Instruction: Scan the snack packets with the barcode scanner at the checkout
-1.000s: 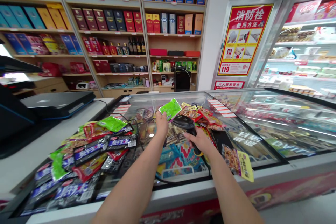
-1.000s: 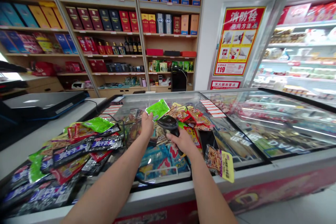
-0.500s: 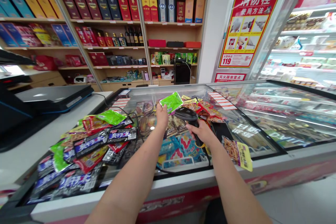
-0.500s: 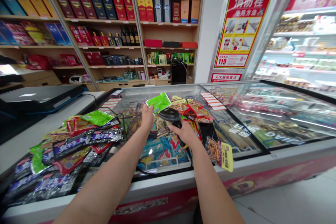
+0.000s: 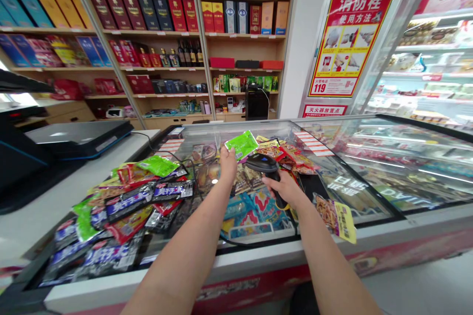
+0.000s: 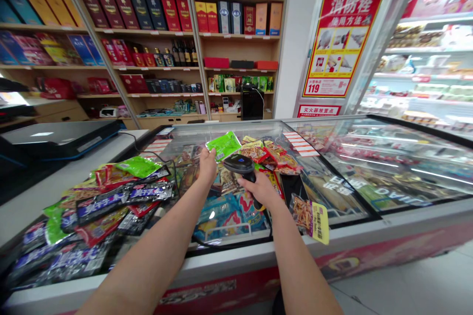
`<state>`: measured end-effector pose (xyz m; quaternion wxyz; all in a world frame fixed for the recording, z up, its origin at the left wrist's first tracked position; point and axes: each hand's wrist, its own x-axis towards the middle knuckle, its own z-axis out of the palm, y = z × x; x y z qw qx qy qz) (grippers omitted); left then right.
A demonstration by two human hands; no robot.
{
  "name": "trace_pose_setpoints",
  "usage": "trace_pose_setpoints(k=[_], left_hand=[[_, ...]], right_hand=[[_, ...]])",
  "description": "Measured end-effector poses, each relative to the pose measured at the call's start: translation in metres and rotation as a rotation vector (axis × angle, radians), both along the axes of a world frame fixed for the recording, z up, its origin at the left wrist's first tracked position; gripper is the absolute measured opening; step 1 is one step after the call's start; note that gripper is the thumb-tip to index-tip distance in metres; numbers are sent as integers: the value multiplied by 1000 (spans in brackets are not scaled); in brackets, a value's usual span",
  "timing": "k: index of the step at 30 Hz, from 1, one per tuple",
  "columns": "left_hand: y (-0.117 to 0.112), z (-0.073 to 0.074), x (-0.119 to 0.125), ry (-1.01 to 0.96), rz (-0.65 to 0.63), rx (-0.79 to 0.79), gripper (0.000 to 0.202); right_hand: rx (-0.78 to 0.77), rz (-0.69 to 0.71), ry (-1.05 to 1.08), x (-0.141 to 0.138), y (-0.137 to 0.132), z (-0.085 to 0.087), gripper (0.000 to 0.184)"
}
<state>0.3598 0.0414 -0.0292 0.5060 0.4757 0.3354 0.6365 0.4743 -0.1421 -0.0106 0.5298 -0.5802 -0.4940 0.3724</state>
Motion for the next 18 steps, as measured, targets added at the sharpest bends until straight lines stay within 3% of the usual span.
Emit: trace_pose_setpoints(k=[9,18], left_hand=[[-11,10,-5,-6,-22,-57,6],[-11,14,-32,76,84,-26,5]], right_hand=[[-6,16,97,-4,0,4,33],[10,111,146,-20,17,24,40]])
